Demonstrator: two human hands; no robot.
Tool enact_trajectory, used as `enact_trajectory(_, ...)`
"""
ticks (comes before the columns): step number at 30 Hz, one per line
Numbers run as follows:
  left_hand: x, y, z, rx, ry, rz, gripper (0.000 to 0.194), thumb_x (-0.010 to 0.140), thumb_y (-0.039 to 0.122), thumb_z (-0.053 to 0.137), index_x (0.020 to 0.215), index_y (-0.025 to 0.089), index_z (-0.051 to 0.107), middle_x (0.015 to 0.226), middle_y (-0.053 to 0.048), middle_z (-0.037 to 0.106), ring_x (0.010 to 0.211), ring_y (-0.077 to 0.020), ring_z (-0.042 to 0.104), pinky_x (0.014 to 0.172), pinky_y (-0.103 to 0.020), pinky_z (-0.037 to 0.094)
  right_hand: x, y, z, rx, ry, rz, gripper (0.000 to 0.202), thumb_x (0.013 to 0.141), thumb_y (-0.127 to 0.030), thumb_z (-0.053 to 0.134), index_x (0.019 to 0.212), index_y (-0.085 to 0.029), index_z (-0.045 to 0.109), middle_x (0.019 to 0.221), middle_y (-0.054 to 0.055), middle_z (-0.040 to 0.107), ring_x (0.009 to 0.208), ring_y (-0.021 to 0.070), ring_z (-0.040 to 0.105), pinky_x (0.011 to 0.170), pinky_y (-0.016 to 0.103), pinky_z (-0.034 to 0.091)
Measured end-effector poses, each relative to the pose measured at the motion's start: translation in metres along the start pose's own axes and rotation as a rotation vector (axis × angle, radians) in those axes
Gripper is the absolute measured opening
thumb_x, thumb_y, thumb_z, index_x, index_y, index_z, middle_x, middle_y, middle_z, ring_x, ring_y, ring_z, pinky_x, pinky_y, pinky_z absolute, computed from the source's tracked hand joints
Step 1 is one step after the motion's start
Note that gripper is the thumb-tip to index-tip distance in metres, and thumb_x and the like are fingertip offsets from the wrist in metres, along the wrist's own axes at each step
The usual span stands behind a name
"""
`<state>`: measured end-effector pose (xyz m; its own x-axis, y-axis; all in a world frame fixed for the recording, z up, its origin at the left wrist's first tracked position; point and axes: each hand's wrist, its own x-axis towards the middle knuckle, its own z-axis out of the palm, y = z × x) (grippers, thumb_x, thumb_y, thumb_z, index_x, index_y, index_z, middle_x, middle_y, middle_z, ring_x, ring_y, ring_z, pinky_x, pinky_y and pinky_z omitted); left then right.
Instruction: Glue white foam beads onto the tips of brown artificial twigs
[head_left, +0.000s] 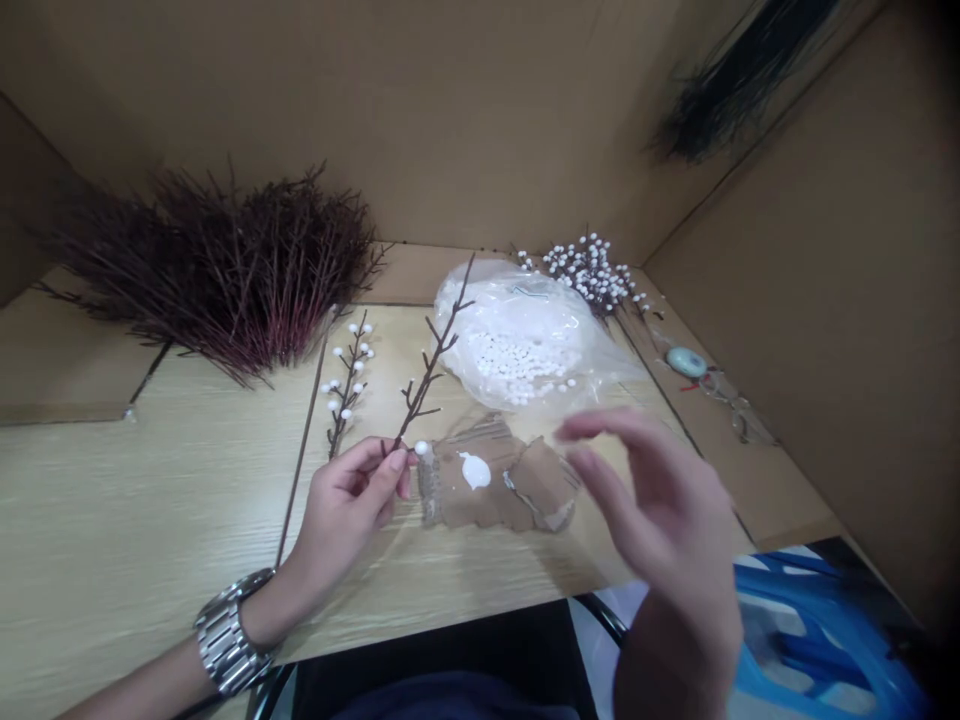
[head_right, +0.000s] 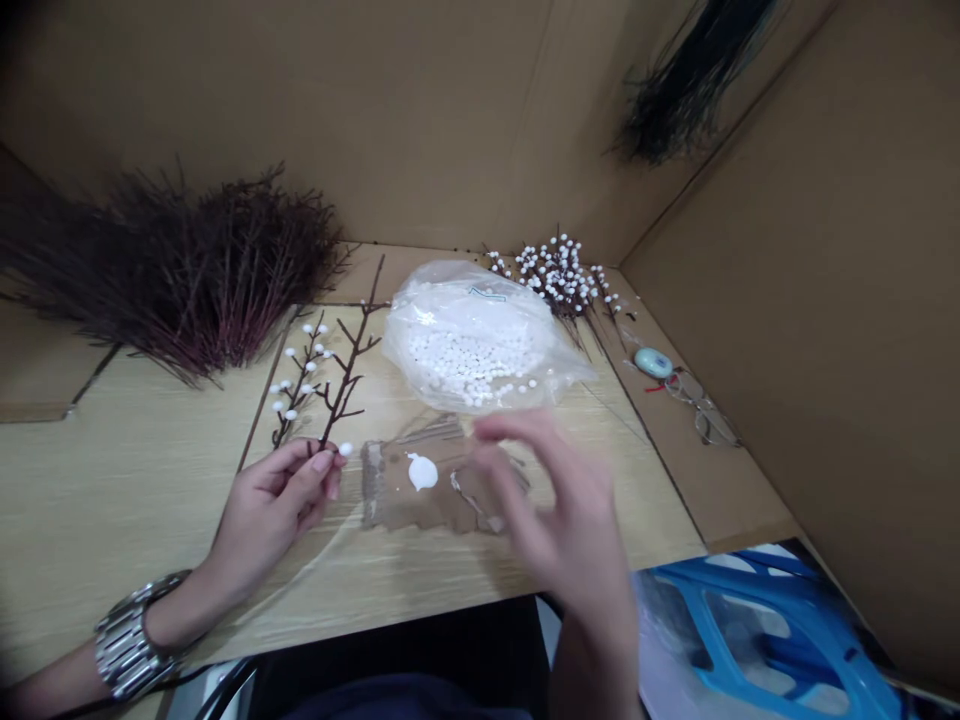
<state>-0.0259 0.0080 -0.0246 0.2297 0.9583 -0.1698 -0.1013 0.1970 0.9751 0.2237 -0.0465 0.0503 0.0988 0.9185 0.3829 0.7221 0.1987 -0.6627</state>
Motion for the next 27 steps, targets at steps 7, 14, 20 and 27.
enact_trajectory(7, -0.001, 0.002, 0.001, 0.11, -0.04, 0.067, 0.025, 0.093, 0.038, 0.065, 0.082, 0.016, 0.068, 0.064, 0.002, 0.061, 0.046, -0.0076, 0.041, 0.042, -0.018, 0.031, 0.084, 0.116, 0.008, -0.5, -0.17, 0.121, 0.023, 0.093, -0.021, 0.053, 0.1, -0.016, 0.075, 0.096, 0.015, 0.077, 0.09, 0.028, 0.071, 0.086, 0.038, 0.051)
enact_trajectory(14, 0.001, 0.003, 0.0, 0.185, -0.064, 0.087, 0.027, 0.095, 0.035, 0.061, 0.076, 0.017, 0.065, 0.064, 0.003, 0.059, 0.047, -0.0084, 0.04, 0.043, -0.02, 0.031, 0.086, 0.135, 0.022, -0.539, -0.213, 0.153, 0.022, 0.092, -0.021, 0.055, 0.097, -0.016, 0.075, 0.09, 0.013, 0.077, 0.087, 0.0259, 0.07, 0.083, 0.034, 0.049)
enact_trajectory(20, 0.0, 0.002, 0.0, 0.173, -0.072, 0.071, 0.028, 0.097, 0.037, 0.06, 0.077, 0.018, 0.064, 0.066, 0.002, 0.06, 0.048, -0.0097, 0.041, 0.044, -0.021, 0.032, 0.079, 0.111, 0.012, -0.507, -0.181, 0.103, 0.026, 0.093, -0.022, 0.05, 0.1, -0.014, 0.074, 0.095, 0.015, 0.075, 0.087, 0.0269, 0.069, 0.084, 0.038, 0.05)
enact_trajectory(27, -0.003, 0.003, 0.001, 0.167, -0.075, 0.061, 0.031, 0.096, 0.041, 0.061, 0.075, 0.018, 0.065, 0.065, 0.001, 0.059, 0.048, -0.0104, 0.041, 0.043, -0.021, 0.03, 0.064, 0.046, -0.01, 0.048, -0.076, 0.025, 0.016, 0.095, -0.037, 0.063, 0.099, -0.022, 0.069, 0.088, 0.004, 0.072, 0.077, 0.0193, 0.067, 0.07, 0.032, 0.052)
